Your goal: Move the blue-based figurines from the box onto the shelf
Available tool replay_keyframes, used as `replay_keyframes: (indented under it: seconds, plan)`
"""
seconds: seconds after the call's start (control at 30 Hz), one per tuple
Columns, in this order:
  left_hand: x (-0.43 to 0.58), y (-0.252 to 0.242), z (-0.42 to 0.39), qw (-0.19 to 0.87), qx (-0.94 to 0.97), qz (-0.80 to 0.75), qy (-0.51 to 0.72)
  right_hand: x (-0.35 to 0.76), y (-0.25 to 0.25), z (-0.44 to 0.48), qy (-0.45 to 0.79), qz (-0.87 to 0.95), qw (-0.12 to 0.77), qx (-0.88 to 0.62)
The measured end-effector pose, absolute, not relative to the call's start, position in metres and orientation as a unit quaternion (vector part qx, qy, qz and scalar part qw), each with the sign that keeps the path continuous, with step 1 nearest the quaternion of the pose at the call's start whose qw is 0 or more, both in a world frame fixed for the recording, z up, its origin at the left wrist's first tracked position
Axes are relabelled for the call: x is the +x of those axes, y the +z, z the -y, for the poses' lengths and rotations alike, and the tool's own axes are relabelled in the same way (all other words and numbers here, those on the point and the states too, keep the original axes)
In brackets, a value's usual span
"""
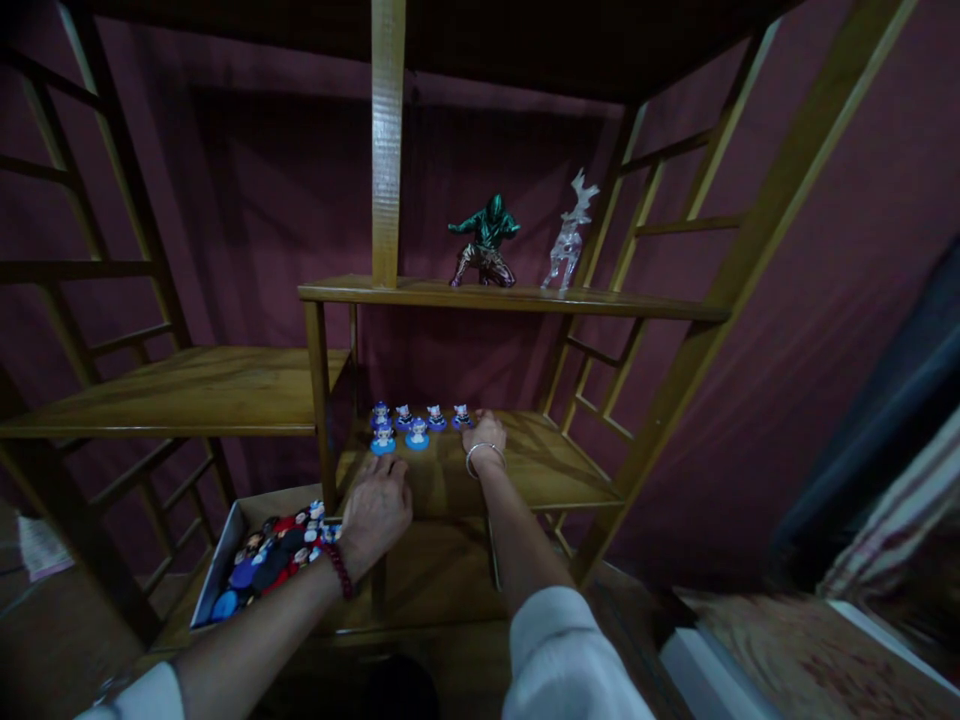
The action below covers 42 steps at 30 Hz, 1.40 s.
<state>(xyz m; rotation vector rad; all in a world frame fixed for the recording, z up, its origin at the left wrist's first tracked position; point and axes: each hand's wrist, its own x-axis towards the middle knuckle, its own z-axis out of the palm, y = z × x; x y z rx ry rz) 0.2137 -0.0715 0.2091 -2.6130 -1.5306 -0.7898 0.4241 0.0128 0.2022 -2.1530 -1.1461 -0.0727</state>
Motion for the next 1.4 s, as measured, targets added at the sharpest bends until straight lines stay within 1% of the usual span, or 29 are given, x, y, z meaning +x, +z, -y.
replay_keyframes:
  seconds: [0.23,0.53,0.87,1.2,1.4]
  plan:
    - [0.213,0.21,0.073,0.015,-0.833,0.488,-0.259,0.412,0.211,-0.002,0.02,0.485,0.39,-0.782]
    - [0.213,0.212,0.074,0.008,-0.837,0.489,-0.246,0.389,0.208,-0.008,0.046,0.509,0.386,-0.768]
    - [0.213,0.211,0.072,0.015,-0.839,0.481,-0.254,0.386,0.205,-0.02,0.027,0.547,0.331,-0.768]
    - [0.214,0.211,0.07,0.008,-0.843,0.477,-0.247,0.384,0.206,-0.026,-0.008,0.575,0.253,-0.778]
    - [0.214,0.209,0.07,0.014,-0.842,0.478,-0.249,0.383,0.208,-0.026,-0.009,0.572,0.239,-0.785]
